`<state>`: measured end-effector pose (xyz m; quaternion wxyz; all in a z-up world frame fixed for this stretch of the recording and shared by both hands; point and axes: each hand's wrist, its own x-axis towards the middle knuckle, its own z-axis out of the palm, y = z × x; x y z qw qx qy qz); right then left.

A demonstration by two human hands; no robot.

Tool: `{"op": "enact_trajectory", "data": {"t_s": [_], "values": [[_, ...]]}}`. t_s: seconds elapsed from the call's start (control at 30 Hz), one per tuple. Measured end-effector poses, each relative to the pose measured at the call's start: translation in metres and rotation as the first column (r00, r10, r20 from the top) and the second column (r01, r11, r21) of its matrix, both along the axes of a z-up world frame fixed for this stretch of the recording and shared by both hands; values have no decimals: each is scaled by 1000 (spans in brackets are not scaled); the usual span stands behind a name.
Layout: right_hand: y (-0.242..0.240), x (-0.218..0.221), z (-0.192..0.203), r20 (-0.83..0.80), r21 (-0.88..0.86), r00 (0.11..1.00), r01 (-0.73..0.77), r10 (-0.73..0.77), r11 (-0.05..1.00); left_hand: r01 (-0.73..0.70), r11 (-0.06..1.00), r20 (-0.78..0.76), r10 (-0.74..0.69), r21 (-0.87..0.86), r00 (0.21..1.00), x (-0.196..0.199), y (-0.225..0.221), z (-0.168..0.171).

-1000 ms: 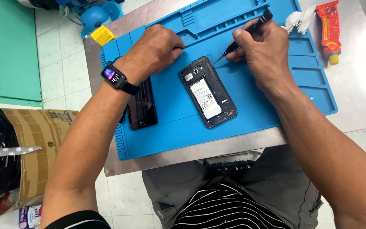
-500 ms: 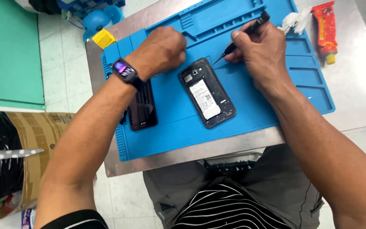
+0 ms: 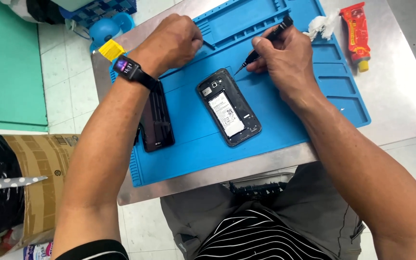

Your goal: Disassembling a mobile phone by removing internal screws with a precision screwdriver on a repair mat.

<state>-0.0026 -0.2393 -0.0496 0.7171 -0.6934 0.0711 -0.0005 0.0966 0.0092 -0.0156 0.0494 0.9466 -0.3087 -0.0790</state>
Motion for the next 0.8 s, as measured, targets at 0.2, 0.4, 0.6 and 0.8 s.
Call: {"op": "enact_trajectory", "data": {"t_s": [0.2,0.4,0.6,0.8], "values": [[-3,7,-24,98,85,995,3,-11,996,109,981,270,-62,-162,961,-33,15,18],[-12,-5,-6,189,97,980,46,-63,994,-49,922,314,181,-384,932,-92,0,-37],[-12,-39,9,458,-217,885,23,81,976,-155,871,122,237,-466,964,-105,4,-48],[-18,-64,23,347,-559,926,76,150,825,-62,716,77,160,-695,984,-88,27,-71]]}}
